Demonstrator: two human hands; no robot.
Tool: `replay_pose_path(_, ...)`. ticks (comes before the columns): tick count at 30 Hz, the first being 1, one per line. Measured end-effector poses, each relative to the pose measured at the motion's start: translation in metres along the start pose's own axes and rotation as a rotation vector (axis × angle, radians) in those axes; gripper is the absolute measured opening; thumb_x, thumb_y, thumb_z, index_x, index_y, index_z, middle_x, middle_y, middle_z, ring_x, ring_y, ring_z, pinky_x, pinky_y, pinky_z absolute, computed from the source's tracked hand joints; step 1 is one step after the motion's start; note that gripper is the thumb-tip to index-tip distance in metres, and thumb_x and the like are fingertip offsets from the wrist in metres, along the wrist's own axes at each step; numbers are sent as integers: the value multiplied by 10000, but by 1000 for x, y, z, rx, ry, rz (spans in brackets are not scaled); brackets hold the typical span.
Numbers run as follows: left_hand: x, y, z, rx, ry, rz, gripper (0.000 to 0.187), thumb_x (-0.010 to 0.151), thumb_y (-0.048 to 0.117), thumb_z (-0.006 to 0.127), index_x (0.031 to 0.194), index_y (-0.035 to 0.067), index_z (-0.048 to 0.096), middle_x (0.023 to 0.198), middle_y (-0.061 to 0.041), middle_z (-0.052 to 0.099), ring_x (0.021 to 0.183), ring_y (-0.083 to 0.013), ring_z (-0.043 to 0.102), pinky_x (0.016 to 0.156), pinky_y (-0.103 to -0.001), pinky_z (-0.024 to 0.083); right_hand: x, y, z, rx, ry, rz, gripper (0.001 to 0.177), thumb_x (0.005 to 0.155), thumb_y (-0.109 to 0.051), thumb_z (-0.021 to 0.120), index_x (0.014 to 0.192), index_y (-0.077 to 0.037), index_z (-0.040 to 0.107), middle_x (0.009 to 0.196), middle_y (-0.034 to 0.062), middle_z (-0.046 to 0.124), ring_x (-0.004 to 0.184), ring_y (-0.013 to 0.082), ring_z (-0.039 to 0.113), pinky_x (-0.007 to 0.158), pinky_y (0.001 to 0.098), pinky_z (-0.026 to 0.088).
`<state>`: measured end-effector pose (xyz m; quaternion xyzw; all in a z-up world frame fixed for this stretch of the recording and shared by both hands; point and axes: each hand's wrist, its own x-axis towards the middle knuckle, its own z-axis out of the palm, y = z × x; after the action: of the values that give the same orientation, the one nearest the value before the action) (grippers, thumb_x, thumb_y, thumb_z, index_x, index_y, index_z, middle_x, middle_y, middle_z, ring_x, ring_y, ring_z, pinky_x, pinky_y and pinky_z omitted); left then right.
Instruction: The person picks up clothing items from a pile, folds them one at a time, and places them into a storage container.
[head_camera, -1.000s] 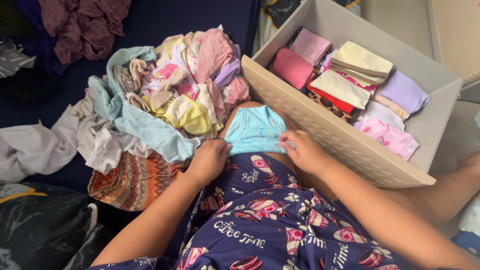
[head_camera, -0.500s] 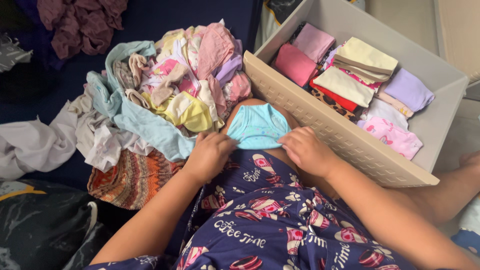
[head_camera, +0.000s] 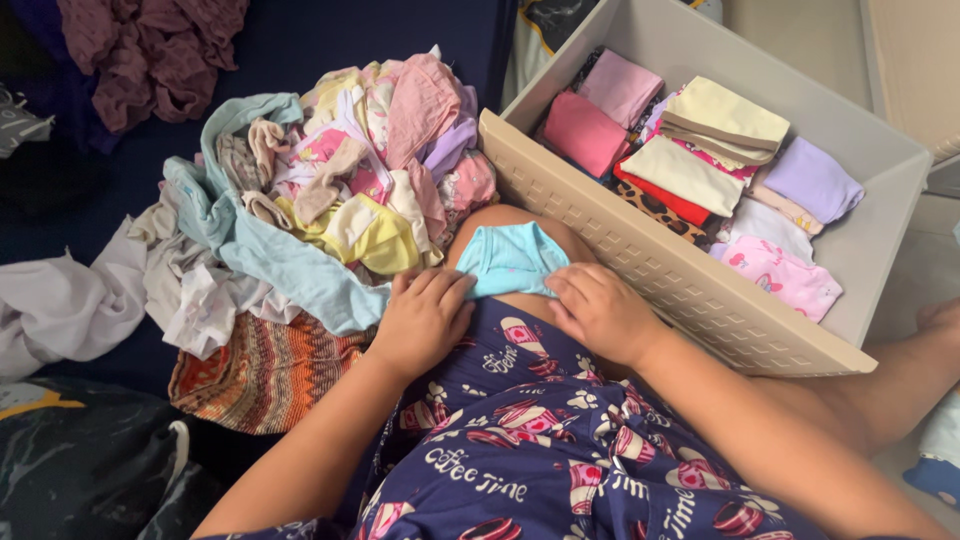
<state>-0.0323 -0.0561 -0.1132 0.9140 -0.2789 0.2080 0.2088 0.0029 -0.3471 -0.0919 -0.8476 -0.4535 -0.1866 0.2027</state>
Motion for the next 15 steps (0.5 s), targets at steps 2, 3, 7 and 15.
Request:
replay_pose_path(2, -1, -5, 3, 6, -4, 3, 353, 856, 183, 672, 1186, 57, 663, 1117, -84, 668, 1085, -271, 616, 958, -450, 417, -3, 3, 4, 22, 19, 16, 295, 882, -154, 713, 1135, -17, 648, 1077, 139, 646, 1018, 352, 634, 901, 460, 509)
replay_pose_path(3, 0, -11, 6, 35, -11, 7, 353, 833, 161, 668, 1175, 72, 671, 1098, -83, 680, 1070, -277, 629, 944, -450, 431, -6, 9, 8, 37, -2, 76, 250, 898, -143, 702, 1121, -37, 659, 1063, 131, 657, 1011, 342, 636, 903, 455, 509)
replay_pose_path(7, 12, -30, 29, -130, -126, -270, 113, 990, 206, 673, 1044, 107, 669, 968, -120, 695, 970, -331, 664, 882, -438, 507, -15, 36, 29, 159, -47, 286, 160, 955, -138, 666, 1097, -71, 690, 997, 116, 692, 975, 331, 633, 896, 433, 506)
replay_pose_path(15, 19, -40, 3, -1127, -292, -509, 198, 1070, 194, 597, 1161, 19, 584, 971, -54, 589, 886, -149, 576, 808, -318, 493, -19, 51, 10, 886, -200, 802, 231, 991, -230, 647, 1134, -52, 684, 988, 31, 726, 938, 127, 654, 868, 300, 531)
